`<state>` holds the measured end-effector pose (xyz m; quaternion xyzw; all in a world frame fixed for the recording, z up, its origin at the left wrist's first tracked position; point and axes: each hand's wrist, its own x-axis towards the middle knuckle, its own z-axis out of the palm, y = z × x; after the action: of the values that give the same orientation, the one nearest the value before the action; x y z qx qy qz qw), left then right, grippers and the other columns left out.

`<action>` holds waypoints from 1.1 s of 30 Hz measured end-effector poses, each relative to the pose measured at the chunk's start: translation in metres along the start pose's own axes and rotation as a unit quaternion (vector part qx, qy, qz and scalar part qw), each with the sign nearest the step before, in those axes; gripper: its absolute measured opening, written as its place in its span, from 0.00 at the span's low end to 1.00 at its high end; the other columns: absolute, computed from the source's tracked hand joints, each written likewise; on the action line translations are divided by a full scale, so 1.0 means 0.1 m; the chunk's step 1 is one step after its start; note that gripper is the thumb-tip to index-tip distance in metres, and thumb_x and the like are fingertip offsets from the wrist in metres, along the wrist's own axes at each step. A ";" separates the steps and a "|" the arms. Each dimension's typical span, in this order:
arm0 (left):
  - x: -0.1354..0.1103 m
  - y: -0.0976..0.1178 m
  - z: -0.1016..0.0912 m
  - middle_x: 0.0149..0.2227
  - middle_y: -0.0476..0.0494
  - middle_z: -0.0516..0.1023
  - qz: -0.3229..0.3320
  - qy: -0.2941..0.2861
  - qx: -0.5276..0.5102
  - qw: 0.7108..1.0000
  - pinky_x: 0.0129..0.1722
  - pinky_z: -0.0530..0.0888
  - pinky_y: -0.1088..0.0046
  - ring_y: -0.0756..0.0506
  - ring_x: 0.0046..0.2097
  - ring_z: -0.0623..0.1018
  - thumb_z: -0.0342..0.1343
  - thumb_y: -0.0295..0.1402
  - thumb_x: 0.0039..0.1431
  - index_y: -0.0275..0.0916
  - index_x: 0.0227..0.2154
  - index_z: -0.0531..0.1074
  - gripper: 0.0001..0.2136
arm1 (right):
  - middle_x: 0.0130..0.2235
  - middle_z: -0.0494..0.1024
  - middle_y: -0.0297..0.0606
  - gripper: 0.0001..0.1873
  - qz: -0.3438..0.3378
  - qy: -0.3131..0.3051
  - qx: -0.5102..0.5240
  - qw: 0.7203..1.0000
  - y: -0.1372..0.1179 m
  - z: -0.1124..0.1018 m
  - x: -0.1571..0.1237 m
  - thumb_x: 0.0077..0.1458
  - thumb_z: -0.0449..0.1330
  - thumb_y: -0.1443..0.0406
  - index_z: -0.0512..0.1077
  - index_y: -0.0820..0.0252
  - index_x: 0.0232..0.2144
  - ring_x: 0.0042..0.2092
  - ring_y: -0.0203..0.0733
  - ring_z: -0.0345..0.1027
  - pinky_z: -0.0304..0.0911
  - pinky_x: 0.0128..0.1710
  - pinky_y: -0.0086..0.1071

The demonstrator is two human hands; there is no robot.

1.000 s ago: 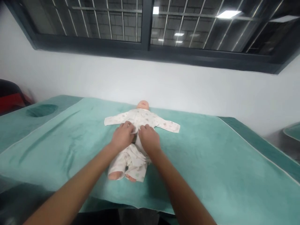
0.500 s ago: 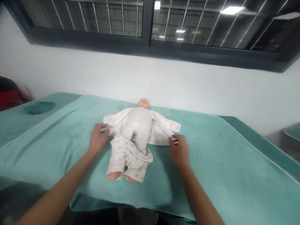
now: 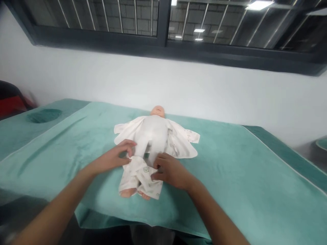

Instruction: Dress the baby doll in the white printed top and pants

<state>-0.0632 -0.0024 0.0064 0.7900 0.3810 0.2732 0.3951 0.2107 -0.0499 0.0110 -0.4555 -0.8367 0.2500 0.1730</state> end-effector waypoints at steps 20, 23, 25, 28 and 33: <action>0.38 0.04 0.18 0.55 0.41 0.70 0.037 0.051 0.118 0.991 0.51 0.67 0.62 0.38 0.56 0.68 0.53 0.33 0.54 0.41 0.26 0.64 0.04 | 0.68 0.51 0.53 0.28 -0.029 0.190 -0.142 0.971 0.54 0.15 0.56 0.56 0.54 0.64 0.59 0.64 0.59 0.69 0.55 0.41 0.50 0.64 0.54; 0.54 -0.12 0.22 0.60 0.39 0.66 0.015 0.120 0.104 0.987 0.54 0.65 0.62 0.39 0.60 0.66 0.49 0.30 0.55 0.42 0.25 0.59 0.05 | 0.66 0.58 0.53 0.26 -0.018 0.173 -0.178 0.968 0.52 0.11 0.56 0.59 0.51 0.65 0.61 0.65 0.59 0.67 0.54 0.50 0.52 0.63 0.50; 0.67 -0.19 0.22 0.54 0.39 0.73 -0.007 0.142 0.116 0.983 0.49 0.67 0.63 0.39 0.54 0.71 0.48 0.30 0.56 0.42 0.25 0.58 0.06 | 0.62 0.65 0.52 0.24 0.002 0.168 -0.199 0.966 0.48 0.06 0.60 0.59 0.50 0.68 0.65 0.65 0.57 0.62 0.54 0.58 0.56 0.60 0.47; 0.87 -0.24 0.15 0.33 0.44 0.76 -0.039 0.180 0.137 0.973 0.37 0.66 0.66 0.40 0.38 0.74 0.48 0.32 0.57 0.43 0.26 0.58 0.06 | 0.51 0.75 0.47 0.21 0.045 0.158 -0.196 0.967 0.45 -0.09 0.70 0.57 0.49 0.70 0.69 0.61 0.52 0.51 0.50 0.68 0.60 0.51 0.41; 1.28 -0.33 0.03 0.22 0.52 0.66 -0.041 0.213 0.118 0.969 0.32 0.61 0.69 0.44 0.29 0.68 0.50 0.35 0.57 0.43 0.27 0.60 0.06 | 0.32 0.77 0.35 0.12 0.101 0.211 0.003 0.972 0.71 -0.39 1.00 0.50 0.54 0.68 0.75 0.56 0.36 0.36 0.43 0.68 0.58 0.41 0.33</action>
<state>-0.0020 0.1136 -0.0061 0.7379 0.5183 0.3722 0.2199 0.2259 0.0778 0.0077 -0.5797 -0.7302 0.1665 0.3211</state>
